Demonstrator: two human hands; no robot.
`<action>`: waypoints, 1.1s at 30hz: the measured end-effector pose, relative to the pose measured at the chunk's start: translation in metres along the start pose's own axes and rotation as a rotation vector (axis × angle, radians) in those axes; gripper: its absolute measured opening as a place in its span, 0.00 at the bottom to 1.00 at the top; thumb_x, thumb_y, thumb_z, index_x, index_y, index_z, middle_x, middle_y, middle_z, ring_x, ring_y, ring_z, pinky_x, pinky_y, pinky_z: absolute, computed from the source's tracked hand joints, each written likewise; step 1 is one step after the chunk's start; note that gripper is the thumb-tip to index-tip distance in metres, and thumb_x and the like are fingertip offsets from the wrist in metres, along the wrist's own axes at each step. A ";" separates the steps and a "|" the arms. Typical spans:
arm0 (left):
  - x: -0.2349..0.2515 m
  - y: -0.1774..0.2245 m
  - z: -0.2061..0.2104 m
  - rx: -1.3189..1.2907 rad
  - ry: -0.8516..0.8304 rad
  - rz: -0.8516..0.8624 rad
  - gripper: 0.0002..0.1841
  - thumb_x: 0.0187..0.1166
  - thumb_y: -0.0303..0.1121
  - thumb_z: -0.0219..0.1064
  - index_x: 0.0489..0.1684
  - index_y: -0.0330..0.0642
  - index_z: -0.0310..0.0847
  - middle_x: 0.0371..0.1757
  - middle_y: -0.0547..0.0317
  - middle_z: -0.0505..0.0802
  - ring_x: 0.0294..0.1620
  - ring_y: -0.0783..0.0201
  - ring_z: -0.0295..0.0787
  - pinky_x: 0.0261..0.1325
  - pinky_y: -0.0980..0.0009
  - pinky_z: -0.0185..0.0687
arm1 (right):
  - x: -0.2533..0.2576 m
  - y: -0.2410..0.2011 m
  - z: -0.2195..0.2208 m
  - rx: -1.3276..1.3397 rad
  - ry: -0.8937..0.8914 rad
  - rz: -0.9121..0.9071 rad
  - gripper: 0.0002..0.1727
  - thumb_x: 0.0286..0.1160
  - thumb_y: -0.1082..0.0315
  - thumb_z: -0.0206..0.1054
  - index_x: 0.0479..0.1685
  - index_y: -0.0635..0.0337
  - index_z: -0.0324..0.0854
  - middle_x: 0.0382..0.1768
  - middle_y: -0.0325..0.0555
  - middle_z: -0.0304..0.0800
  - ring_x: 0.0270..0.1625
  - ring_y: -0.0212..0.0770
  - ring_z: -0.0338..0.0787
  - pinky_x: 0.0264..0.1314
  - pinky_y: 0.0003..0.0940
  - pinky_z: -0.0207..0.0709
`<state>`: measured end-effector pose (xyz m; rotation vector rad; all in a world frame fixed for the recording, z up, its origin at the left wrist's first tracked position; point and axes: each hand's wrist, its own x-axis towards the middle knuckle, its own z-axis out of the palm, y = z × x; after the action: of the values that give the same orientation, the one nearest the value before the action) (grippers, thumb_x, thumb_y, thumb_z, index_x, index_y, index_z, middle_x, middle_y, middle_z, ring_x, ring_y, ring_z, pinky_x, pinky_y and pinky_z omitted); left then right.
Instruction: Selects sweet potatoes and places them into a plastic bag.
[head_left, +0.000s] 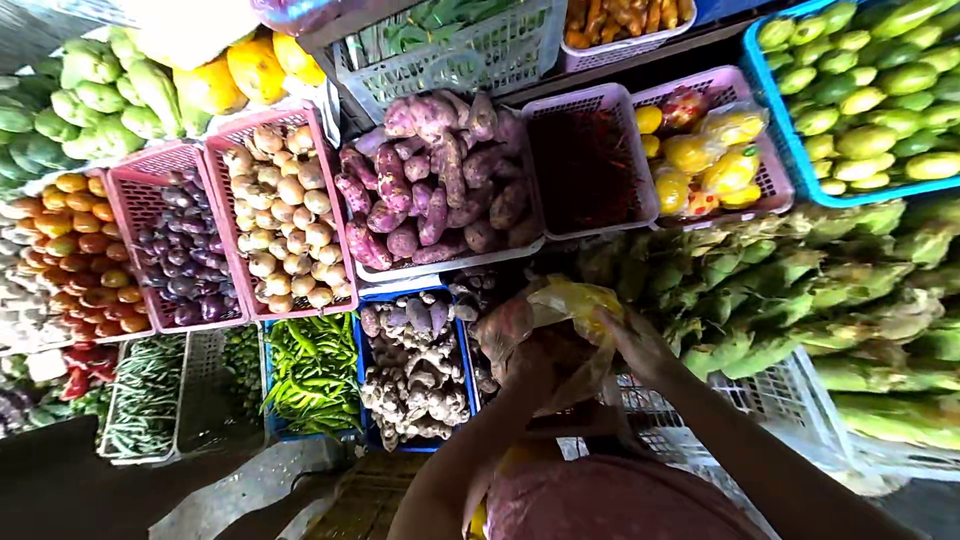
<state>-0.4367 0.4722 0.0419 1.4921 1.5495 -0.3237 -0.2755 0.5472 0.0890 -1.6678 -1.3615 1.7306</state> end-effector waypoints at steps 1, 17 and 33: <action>0.003 -0.006 -0.003 0.018 0.015 0.095 0.24 0.85 0.36 0.61 0.78 0.37 0.76 0.83 0.41 0.77 0.86 0.44 0.69 0.86 0.47 0.64 | 0.002 0.000 0.000 0.020 0.015 0.006 0.25 0.92 0.61 0.54 0.76 0.72 0.72 0.67 0.58 0.85 0.66 0.32 0.86 0.72 0.29 0.78; -0.054 0.005 -0.100 0.019 -0.298 0.122 0.21 0.78 0.41 0.73 0.59 0.31 0.86 0.59 0.33 0.91 0.64 0.34 0.87 0.68 0.34 0.77 | 0.010 -0.003 0.009 0.195 0.090 0.017 0.28 0.90 0.57 0.51 0.76 0.73 0.70 0.64 0.56 0.85 0.62 0.33 0.87 0.68 0.33 0.81; 0.021 -0.213 -0.325 -0.209 0.839 -0.444 0.35 0.85 0.45 0.66 0.92 0.52 0.59 0.78 0.31 0.79 0.76 0.28 0.77 0.75 0.29 0.69 | 0.004 -0.018 0.025 0.176 0.125 0.276 0.23 0.92 0.64 0.49 0.76 0.72 0.66 0.54 0.49 0.83 0.50 0.28 0.86 0.56 0.31 0.83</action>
<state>-0.7611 0.6750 0.1148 1.1496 2.4962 0.2600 -0.3051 0.5500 0.0976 -1.8963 -0.9300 1.7978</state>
